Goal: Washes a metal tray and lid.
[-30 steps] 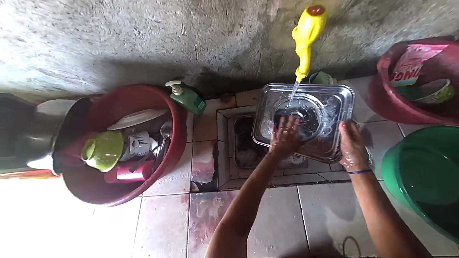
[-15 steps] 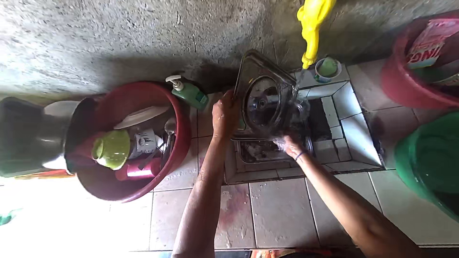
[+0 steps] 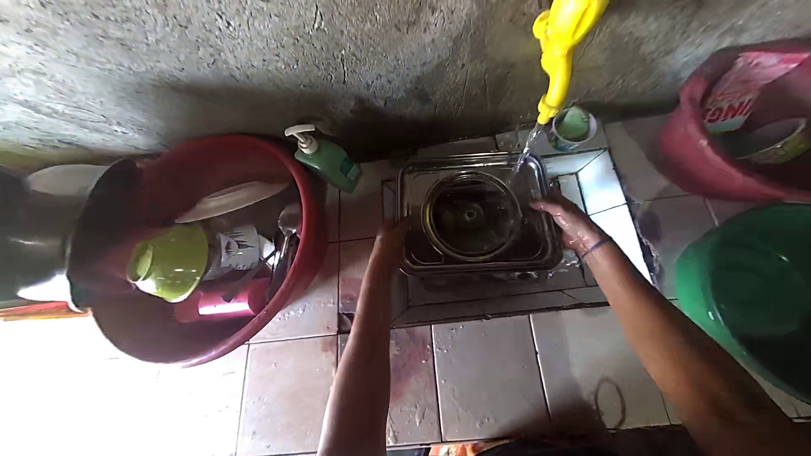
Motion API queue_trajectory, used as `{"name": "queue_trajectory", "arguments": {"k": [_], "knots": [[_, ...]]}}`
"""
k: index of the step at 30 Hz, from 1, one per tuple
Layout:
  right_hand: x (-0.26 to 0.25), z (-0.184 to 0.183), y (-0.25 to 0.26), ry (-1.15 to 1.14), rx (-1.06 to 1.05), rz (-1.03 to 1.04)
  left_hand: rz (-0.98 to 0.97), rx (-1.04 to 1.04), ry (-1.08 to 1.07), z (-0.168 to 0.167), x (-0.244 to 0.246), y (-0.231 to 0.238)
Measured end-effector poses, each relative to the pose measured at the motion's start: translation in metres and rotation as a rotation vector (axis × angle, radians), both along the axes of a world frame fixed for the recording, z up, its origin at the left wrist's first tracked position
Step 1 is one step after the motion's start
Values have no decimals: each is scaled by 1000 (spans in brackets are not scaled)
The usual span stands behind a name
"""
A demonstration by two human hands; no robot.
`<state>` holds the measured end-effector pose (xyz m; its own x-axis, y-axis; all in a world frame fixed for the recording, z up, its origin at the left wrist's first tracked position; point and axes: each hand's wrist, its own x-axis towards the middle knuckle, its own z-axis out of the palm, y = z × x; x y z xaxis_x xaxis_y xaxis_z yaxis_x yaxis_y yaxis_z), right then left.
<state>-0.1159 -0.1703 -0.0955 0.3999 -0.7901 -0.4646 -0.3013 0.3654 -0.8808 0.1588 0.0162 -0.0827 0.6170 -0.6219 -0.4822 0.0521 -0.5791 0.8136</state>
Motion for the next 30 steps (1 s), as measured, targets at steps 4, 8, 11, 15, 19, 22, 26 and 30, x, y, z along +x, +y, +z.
{"name": "queue_trajectory", "arguments": {"k": [4,8,11,15,19,22,26,30], "knots": [[-38,43,-8,107,-295,42,-24,-51,100,-58,-50,-39],[-74,94,2,373,-699,38,-49,-128,277,-76,-106,-97],[-99,115,30,504,-1076,73,-34,-270,559,-70,-131,-149],[-126,80,72,367,-1580,179,-30,-427,829,-28,-131,-180],[-154,-6,76,197,-1662,412,9,-841,865,-24,-84,-148],[-145,-49,64,329,-1478,152,-314,-951,772,-22,-51,-110],[-79,-49,40,-17,-479,-416,-401,-1007,581,-26,-24,-66],[-16,-39,10,-404,137,-507,-246,-1008,547,-17,-19,-40]]}}
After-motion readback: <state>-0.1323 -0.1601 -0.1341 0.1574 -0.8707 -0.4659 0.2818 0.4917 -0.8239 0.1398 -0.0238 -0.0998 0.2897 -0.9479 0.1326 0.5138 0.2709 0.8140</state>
